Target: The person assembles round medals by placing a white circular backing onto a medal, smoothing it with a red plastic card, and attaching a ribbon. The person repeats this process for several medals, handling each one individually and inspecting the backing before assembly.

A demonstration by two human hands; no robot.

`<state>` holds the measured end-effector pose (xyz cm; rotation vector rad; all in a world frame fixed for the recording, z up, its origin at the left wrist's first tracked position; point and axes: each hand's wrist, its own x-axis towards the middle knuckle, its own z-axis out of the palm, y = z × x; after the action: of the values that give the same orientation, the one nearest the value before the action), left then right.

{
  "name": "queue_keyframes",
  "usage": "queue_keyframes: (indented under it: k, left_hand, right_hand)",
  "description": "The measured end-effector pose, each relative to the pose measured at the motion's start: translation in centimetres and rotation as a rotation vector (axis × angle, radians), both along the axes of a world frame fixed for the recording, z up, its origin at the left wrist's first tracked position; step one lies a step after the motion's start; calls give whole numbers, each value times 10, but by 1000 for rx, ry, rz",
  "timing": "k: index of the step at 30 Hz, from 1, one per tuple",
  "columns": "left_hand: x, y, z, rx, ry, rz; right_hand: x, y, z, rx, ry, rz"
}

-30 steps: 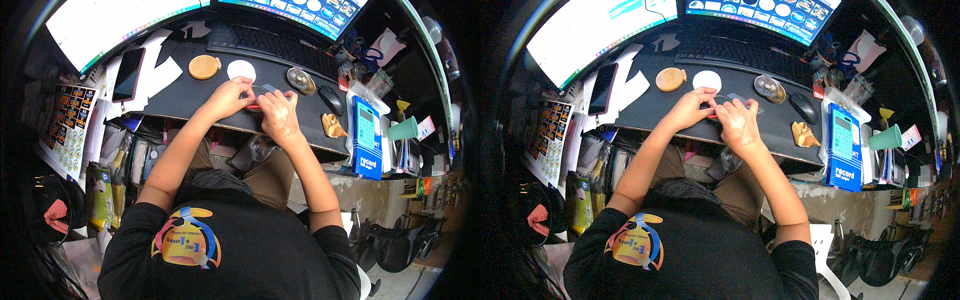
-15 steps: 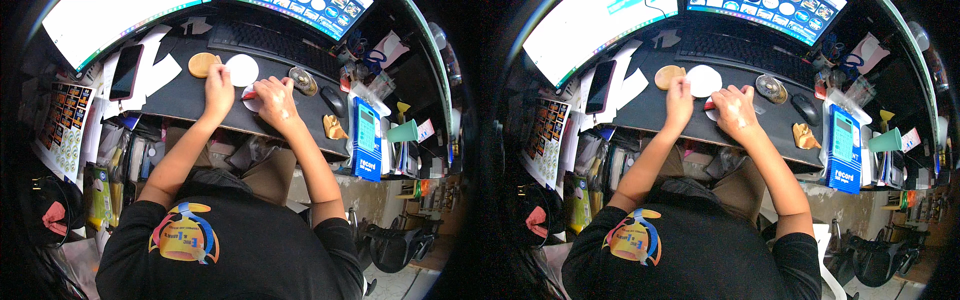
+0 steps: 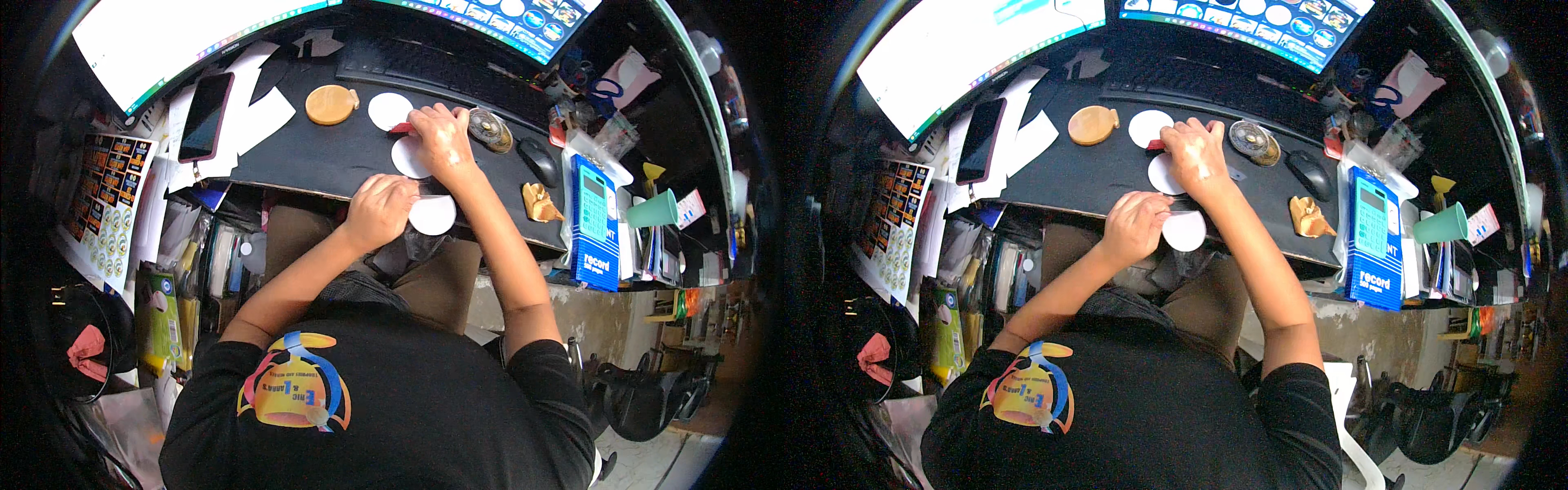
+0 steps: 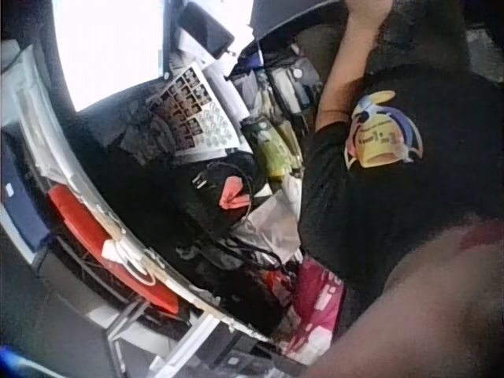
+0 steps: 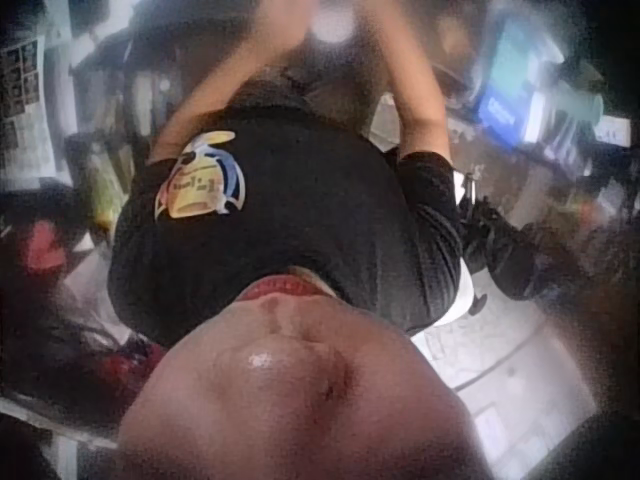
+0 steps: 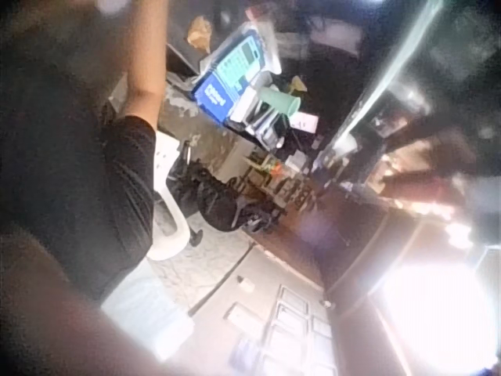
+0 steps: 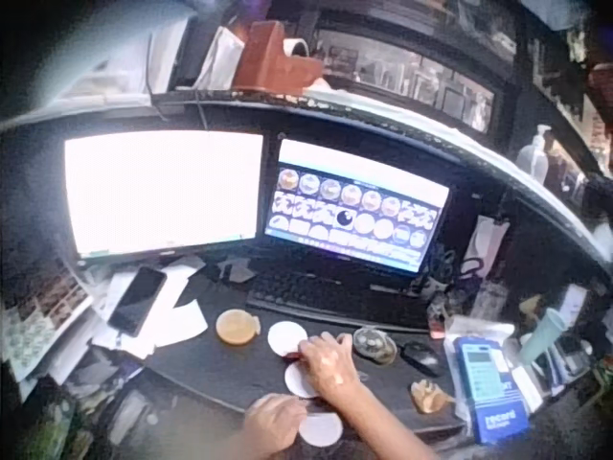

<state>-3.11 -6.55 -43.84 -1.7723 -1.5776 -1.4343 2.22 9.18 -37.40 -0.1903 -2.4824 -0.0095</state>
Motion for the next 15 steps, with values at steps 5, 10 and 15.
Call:
queue_keyframes:
  k: [5,10,15]
  left_hand:
    - [0,-4,-2,-46,9,-8]
    - [-1,0,-1,-24,8,11]
    - [1,0,-4,-33,-30,7]
  right_hand:
    - [29,-6,18,42,15,-55]
    - [47,-25,18,-84,-169,33]
    - [17,-8,9,-63,-114,0]
